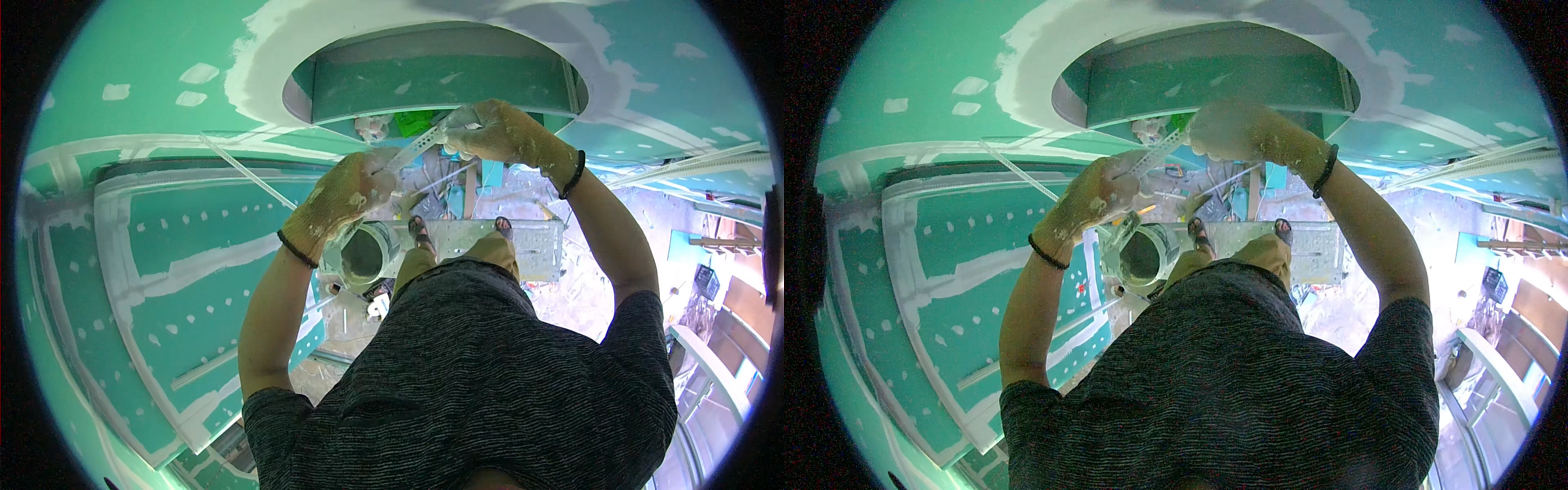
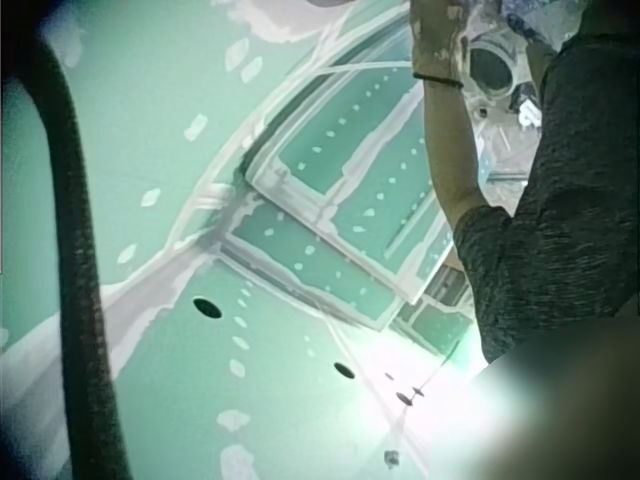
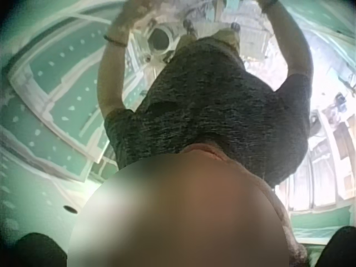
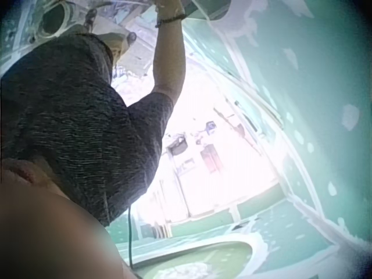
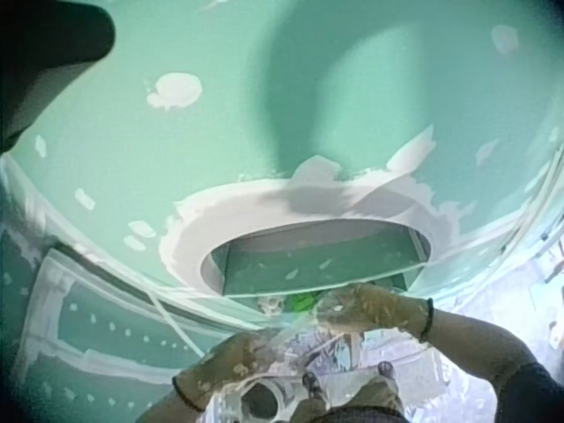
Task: Applying plaster and installing corner beads on a curved drywall structure.
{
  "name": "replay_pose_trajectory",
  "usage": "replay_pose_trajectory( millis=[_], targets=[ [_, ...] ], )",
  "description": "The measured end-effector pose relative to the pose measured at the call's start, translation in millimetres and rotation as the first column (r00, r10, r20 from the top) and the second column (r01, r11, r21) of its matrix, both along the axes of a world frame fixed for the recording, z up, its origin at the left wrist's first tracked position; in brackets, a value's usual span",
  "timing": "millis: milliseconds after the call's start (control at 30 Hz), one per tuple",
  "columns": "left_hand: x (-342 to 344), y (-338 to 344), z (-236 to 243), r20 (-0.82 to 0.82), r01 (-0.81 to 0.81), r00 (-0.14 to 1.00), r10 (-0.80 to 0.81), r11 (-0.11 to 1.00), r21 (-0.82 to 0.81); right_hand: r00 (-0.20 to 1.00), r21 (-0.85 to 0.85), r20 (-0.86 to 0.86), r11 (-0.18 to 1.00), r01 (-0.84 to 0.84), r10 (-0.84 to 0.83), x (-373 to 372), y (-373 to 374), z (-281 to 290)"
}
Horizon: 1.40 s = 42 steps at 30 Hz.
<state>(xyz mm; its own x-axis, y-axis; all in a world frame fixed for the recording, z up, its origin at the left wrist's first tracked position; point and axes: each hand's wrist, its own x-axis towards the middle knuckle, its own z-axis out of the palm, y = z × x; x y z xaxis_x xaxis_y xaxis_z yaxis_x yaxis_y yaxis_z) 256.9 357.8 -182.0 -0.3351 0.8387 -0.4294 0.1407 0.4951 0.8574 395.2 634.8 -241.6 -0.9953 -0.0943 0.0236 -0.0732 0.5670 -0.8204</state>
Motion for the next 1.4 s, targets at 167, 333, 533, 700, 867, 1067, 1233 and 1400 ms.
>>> replay_pose_trajectory(
  millis=[167,333,533,700,867,1067,1233,1400],
  targets=[
    [1,5,7,-0.027,0.063,0.998,-0.062,0.997,0.047,0.986,0.110,-0.161,0.994,-0.017,0.035,2,-2,-2],
    [0,8,7,-0.340,0.141,0.926,-0.163,0.986,-0.089,0.998,0.020,-0.042,0.999,0.043,-0.042,0,-3,-5],
    [1,9,-7,-0.338,0.130,0.934,-0.120,0.991,0.007,0.961,0.294,-0.206,0.925,0.243,-0.187,-5,-17,-6],
    [1,10,-17,-0.546,0.185,0.819,-0.178,0.982,-0.042,0.902,0.429,-0.248,0.795,0.429,-0.353,-6,-50,-9],
    [-6,3,-24,-0.455,0.118,0.878,-0.149,0.988,-0.096,0.857,0.479,-0.211,0.715,0.509,-0.469,0,-44,-31],
    [-11,-10,-32,-0.189,0.046,0.980,-0.062,0.995,-0.086,0.926,0.447,0.029,0.834,0.324,-0.375,32,-26,-63],
    [-8,-2,-24,-0.205,0.084,0.970,-0.134,0.968,-0.236,0.922,0.302,-0.131,0.872,0.386,-0.363,32,-24,-39],
    [0,0,-18,0.016,-0.001,1.000,0.005,0.979,-0.203,0.886,0.271,-0.352,0.873,0.406,-0.302,22,-34,-11]
  ],
)
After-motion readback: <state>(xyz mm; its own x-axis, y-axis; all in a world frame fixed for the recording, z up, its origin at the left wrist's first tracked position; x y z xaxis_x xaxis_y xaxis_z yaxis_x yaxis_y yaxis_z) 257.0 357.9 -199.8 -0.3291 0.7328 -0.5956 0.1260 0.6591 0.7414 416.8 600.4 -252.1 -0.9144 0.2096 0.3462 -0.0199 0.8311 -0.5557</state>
